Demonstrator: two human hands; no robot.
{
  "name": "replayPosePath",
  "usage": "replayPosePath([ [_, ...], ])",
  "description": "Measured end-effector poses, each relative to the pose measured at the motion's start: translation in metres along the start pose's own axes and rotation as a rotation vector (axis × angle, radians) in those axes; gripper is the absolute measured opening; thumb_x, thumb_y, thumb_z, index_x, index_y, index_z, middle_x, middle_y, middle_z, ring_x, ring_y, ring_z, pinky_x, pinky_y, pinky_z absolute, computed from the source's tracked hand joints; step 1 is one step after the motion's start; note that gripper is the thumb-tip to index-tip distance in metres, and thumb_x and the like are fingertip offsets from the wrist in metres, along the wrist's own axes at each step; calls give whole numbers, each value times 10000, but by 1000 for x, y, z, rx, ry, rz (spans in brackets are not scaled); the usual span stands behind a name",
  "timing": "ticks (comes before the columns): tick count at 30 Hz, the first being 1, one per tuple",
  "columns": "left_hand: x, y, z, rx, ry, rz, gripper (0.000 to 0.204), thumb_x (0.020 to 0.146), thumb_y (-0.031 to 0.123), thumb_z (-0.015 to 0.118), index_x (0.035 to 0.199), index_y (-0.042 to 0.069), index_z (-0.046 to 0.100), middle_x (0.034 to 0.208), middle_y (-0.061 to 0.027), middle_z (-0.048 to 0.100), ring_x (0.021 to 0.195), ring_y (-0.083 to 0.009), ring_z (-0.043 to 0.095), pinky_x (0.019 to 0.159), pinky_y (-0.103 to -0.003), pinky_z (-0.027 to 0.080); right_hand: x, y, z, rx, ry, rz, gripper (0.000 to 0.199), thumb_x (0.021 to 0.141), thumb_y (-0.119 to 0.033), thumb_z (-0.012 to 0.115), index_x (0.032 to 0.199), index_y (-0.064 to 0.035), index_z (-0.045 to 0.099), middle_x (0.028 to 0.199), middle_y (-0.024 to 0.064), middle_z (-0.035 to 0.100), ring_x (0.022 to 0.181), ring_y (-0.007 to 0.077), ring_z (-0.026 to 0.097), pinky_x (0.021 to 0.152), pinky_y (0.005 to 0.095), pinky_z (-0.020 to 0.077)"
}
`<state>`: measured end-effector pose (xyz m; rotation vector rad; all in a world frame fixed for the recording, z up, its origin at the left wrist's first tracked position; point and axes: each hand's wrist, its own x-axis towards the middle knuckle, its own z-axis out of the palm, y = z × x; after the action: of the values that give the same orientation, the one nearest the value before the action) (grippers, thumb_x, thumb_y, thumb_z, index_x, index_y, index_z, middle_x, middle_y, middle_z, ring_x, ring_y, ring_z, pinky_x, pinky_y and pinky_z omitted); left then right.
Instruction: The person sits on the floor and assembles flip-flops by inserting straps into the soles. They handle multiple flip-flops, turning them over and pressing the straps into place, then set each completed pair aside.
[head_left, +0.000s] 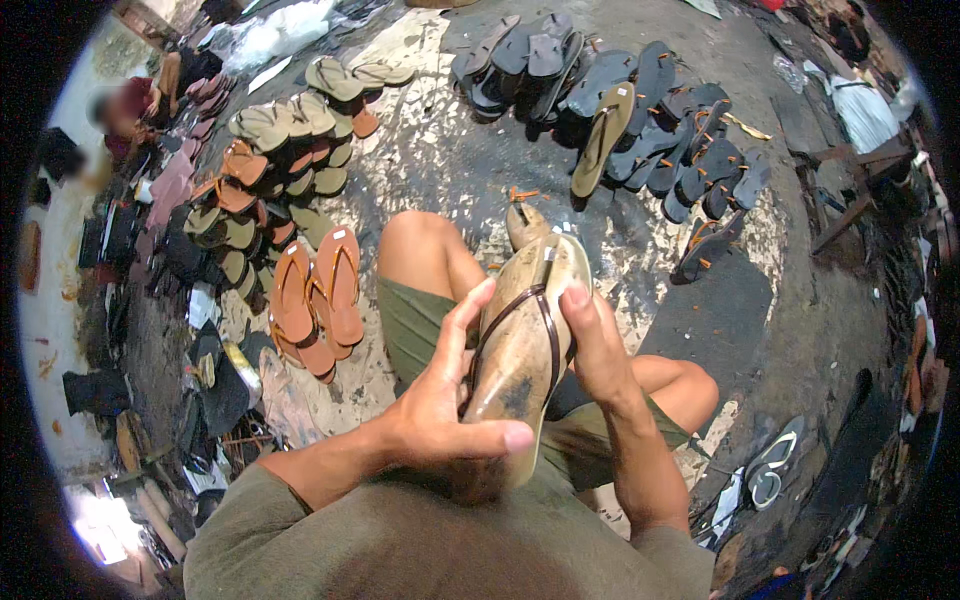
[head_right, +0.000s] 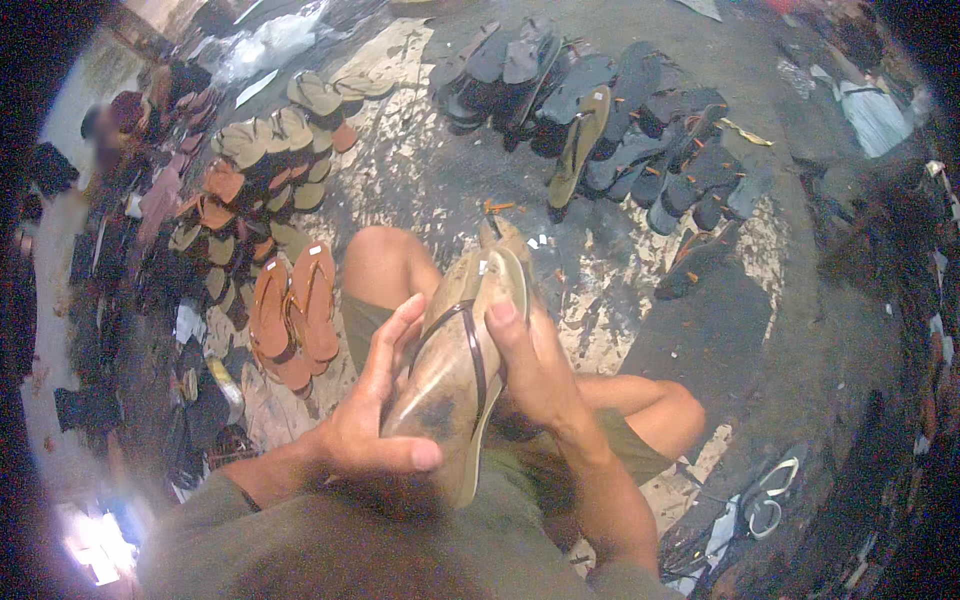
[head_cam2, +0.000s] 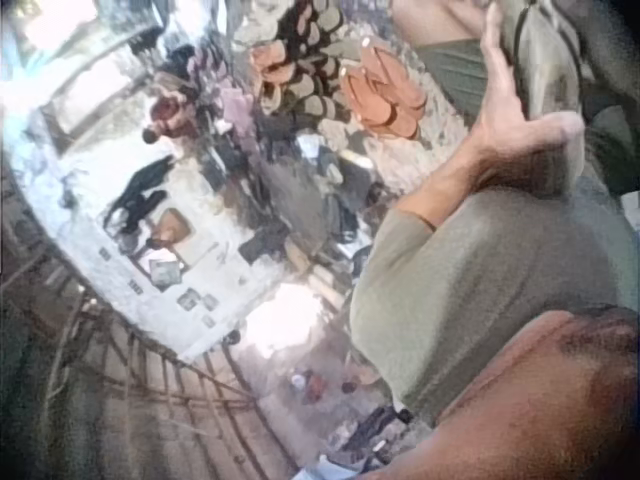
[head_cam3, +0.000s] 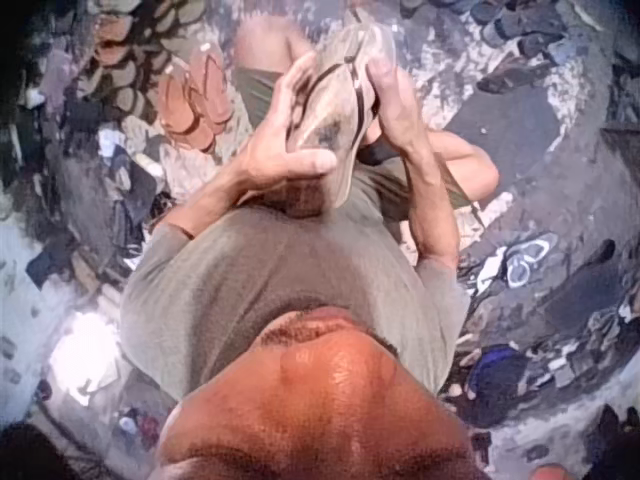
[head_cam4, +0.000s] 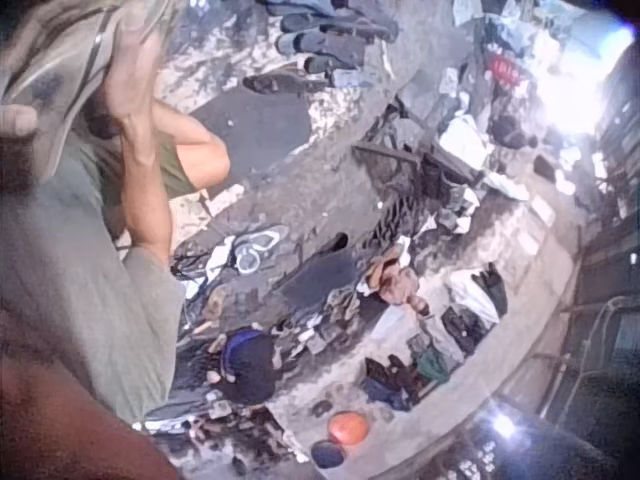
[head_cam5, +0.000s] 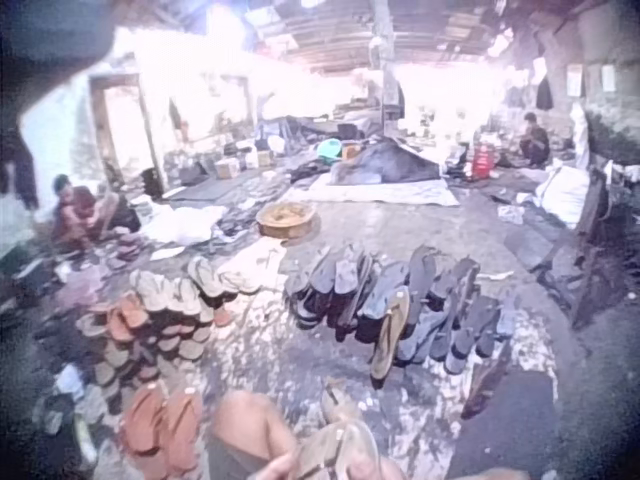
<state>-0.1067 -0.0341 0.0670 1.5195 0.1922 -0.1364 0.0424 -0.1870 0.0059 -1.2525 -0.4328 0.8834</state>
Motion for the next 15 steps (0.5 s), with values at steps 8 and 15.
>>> replayPosePath([
  [8, 66, 0, 3, -885, 24, 228, 1135, 786, 397, 724, 1645, 73, 57, 1541, -251, 414, 1356, -371, 515, 1113, -483, 480, -67, 64, 41, 1205, -471, 146, 823, 1020, -599, 448, 1589, -30, 277, 1531, 230, 459, 1349, 449, 526, 1029, 564, 534],
  [15, 84, -27, -14, -591, 62, 95, 920, 923, 392, 616, 1632, 5, 174, 1585, -178, 394, 1334, -278, 539, 1095, -397, 484, -45, 16, 23, 703, -1, -50, 816, 946, -231, 630, 1594, 4, 195, 1451, 212, 497, 1292, 283, 572, 1100, 468, 486],
])
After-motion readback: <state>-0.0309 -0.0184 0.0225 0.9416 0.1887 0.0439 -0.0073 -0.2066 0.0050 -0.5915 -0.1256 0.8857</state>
